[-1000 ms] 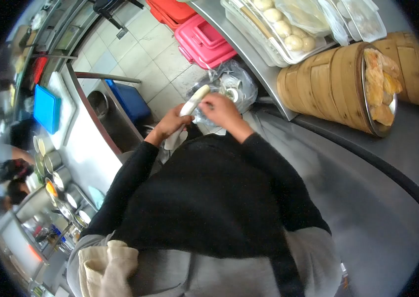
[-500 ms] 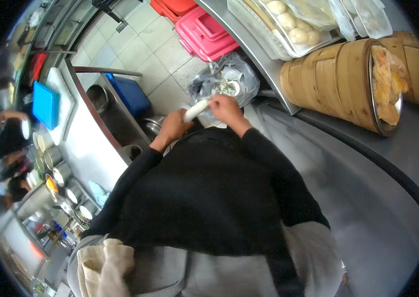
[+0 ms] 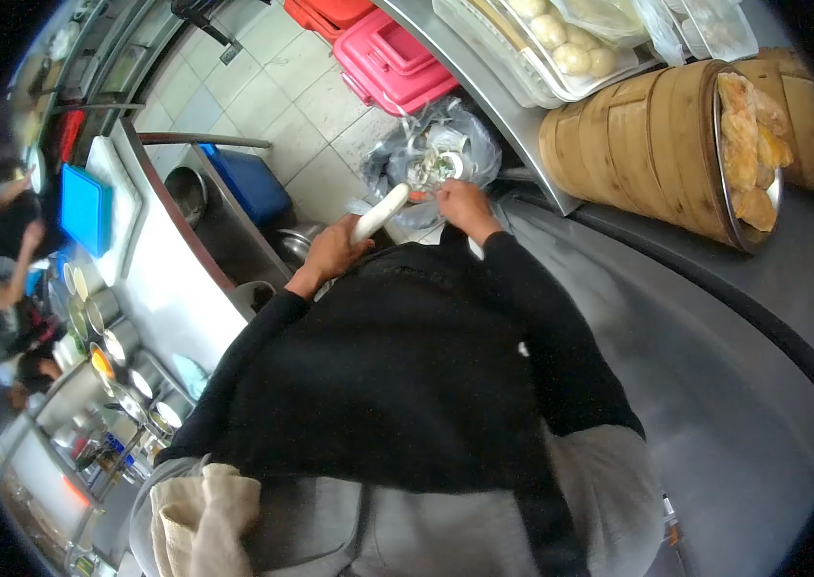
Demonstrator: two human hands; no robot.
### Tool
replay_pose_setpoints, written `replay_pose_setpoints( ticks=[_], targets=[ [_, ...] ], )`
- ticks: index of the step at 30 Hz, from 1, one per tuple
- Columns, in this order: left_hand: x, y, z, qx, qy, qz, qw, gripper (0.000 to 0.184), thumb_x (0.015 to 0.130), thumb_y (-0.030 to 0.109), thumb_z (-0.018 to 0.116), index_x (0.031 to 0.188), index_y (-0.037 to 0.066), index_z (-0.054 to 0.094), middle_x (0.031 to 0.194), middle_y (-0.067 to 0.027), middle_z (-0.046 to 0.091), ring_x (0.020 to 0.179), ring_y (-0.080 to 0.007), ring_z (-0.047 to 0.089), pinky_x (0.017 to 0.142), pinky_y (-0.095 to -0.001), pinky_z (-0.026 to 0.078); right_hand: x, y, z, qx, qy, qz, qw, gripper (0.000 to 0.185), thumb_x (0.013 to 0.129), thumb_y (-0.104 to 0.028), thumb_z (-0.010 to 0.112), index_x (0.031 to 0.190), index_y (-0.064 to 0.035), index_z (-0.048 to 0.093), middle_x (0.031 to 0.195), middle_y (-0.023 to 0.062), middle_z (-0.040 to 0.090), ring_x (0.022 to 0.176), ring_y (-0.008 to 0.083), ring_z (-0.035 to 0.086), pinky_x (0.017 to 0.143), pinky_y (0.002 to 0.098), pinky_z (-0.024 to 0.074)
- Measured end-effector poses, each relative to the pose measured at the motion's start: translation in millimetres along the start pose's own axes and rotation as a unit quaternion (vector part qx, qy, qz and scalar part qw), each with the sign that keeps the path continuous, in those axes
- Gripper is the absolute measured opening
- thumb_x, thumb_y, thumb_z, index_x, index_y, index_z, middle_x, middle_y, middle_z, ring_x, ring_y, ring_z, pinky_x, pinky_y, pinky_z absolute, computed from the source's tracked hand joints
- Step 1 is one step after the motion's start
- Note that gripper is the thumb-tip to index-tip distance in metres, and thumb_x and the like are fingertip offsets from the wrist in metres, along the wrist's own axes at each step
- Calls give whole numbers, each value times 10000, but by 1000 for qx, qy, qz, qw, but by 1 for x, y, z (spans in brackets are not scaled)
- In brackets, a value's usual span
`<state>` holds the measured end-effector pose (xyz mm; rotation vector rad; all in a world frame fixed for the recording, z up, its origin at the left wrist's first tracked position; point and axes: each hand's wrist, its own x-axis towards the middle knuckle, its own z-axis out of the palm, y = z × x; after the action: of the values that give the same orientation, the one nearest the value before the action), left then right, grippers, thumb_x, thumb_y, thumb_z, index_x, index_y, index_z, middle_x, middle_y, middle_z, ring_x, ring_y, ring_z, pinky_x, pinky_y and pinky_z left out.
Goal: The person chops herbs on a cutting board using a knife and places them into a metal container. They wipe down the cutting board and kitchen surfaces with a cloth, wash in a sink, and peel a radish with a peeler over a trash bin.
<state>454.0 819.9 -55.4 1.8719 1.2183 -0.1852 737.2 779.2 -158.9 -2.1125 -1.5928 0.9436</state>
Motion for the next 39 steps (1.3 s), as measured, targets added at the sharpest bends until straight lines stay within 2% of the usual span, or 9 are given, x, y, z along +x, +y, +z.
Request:
replay_pose_setpoints(
  ticks=[5, 13, 19, 22, 26, 30, 32, 34, 39],
  targets=[
    [4, 2, 1, 72, -16, -63, 995, 502, 874, 366, 734, 1211, 19, 599, 1078, -258, 692, 1025, -437, 652, 860, -523, 501, -28, -80, -24, 207, -91, -158, 961, 159, 918, -210, 648, 885, -60, 691, 879, 144, 690, 796, 309, 671, 704, 383, 513],
    [-2, 8, -3, 26, -39, -70, 996, 490, 880, 395, 700, 1159, 4, 606, 1053, -272, 691, 1019, -438, 658, 873, -509, 512, 1, -21, -15, 46, 4, -4, 999, 191, 915, -234, 656, 885, -47, 678, 790, 169, 668, 750, 385, 656, 680, 455, 516],
    [2, 3, 0, 8, -42, -25, 999, 479, 886, 394, 710, 1180, 30, 607, 1060, -264, 689, 1023, -430, 659, 868, -501, 513, -31, -80, -10, 107, -37, -167, 979, 169, 893, -218, 639, 861, -60, 690, 863, 176, 693, 830, 397, 662, 765, 478, 531],
    [-5, 9, -2, 41, -24, -30, 998, 528, 870, 432, 734, 1184, 26, 607, 1095, -259, 684, 1036, -427, 656, 877, -486, 511, 0, -18, 7, 44, -40, 22, 998, 223, 890, -260, 663, 894, -39, 694, 889, 210, 696, 850, 398, 676, 737, 478, 525],
    [-3, 5, -4, 71, -6, -35, 997, 567, 839, 405, 770, 1219, 29, 582, 1065, -230, 702, 1021, -406, 673, 856, -482, 522, 6, 5, -10, 69, -28, 21, 997, 272, 929, -292, 644, 901, -24, 684, 835, 160, 713, 720, 340, 694, 675, 448, 537],
    [11, 2, -8, 51, -70, -78, 993, 590, 837, 408, 767, 1216, -1, 573, 1107, -205, 698, 1030, -377, 679, 865, -459, 519, 6, -11, -23, 298, -184, 224, 909, 241, 971, -248, 617, 931, -15, 667, 794, 75, 706, 718, 187, 678, 654, 353, 528],
    [14, 12, -15, -135, -119, -150, 972, 599, 870, 371, 733, 1267, -35, 543, 1163, -205, 675, 1026, -344, 675, 891, -434, 507, 4, -11, -20, 273, -159, 233, 920, 210, 977, -218, 619, 938, -17, 663, 788, 53, 698, 726, 137, 660, 656, 318, 519],
    [35, -30, 14, -182, -131, -107, 969, 575, 906, 379, 702, 1270, -40, 554, 1113, -170, 675, 975, -289, 666, 865, -398, 508, 1, -2, -10, 201, -34, 43, 978, 154, 955, -181, 658, 940, -30, 677, 797, 33, 687, 710, 111, 618, 662, 294, 506],
    [27, -4, 1, -405, -208, -165, 875, 544, 907, 242, 703, 1330, -39, 507, 1026, -136, 648, 659, -155, 643, 573, -316, 527, -22, -57, -22, 270, -81, -102, 954, 123, 916, -164, 703, 950, -46, 693, 812, 44, 680, 746, 157, 632, 718, 316, 509]
  ],
)
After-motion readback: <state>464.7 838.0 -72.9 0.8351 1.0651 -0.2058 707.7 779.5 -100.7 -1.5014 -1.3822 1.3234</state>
